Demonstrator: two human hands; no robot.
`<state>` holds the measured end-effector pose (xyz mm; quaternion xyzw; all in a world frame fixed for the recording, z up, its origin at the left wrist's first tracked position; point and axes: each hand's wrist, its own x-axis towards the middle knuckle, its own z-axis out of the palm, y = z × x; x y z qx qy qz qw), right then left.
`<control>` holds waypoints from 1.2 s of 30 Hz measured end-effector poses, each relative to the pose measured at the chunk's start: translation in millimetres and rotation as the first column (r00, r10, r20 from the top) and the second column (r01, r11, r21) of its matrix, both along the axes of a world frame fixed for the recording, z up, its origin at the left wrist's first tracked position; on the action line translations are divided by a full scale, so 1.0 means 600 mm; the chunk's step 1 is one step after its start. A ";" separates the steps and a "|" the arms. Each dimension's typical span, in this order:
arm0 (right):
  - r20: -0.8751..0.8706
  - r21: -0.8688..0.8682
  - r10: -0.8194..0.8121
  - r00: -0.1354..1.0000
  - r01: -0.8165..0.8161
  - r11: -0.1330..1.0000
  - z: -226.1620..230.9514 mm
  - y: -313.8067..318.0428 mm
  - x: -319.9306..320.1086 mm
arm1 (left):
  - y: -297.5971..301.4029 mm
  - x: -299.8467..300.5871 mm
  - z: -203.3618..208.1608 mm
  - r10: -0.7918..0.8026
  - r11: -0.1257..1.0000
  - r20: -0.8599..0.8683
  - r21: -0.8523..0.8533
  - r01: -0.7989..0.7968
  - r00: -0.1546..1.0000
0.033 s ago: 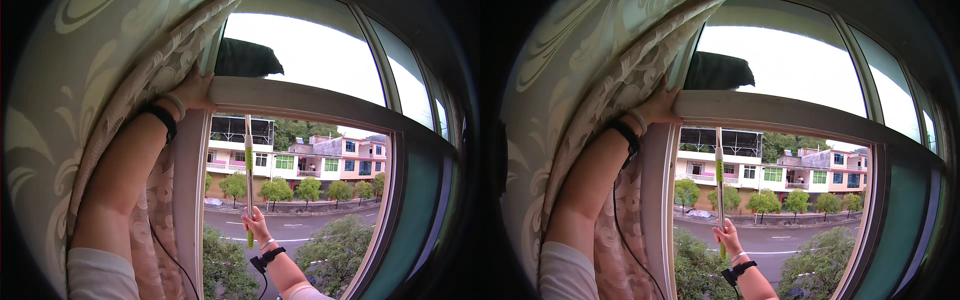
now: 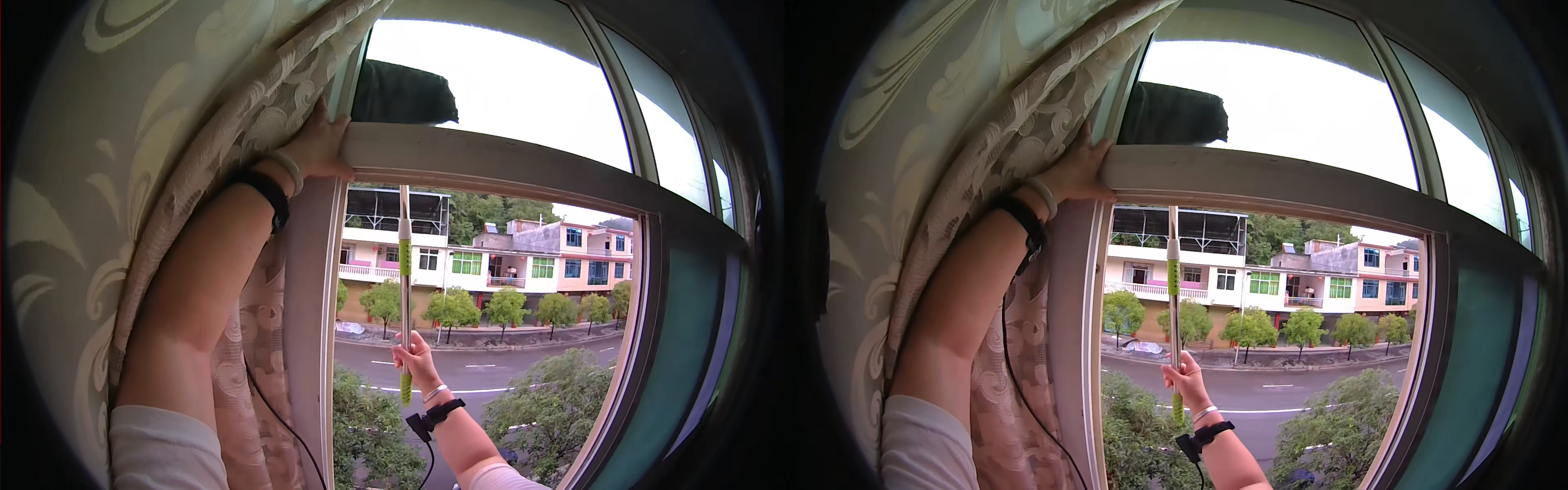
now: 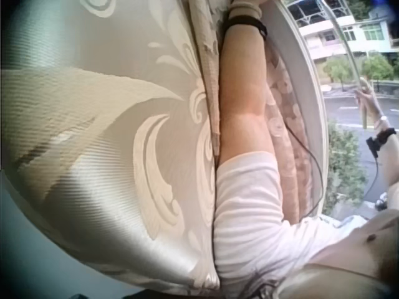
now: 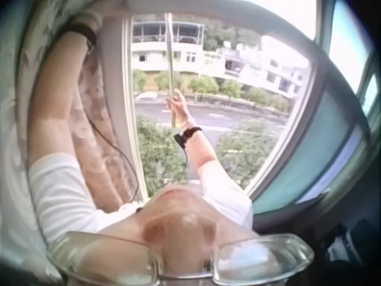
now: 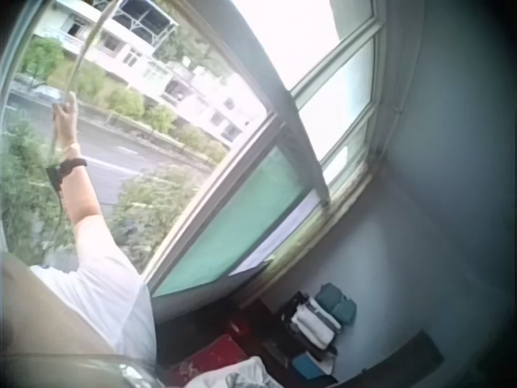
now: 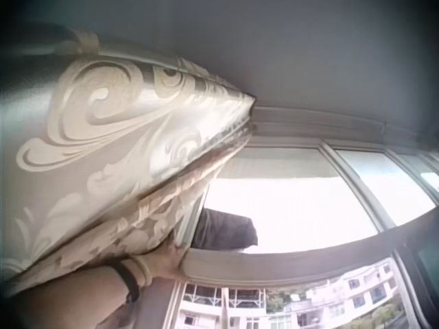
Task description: The person wraps a cloth around a squeegee and uses the tool to wipe the upper and lower panes of a window.
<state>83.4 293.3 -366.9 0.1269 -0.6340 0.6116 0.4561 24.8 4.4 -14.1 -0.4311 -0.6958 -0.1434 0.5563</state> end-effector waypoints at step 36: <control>0.152 0.033 -0.136 0.979 0.133 0.991 0.186 0.068 -0.040 | 0.001 -0.002 -0.004 -0.124 0.992 0.080 0.042 0.121 0.989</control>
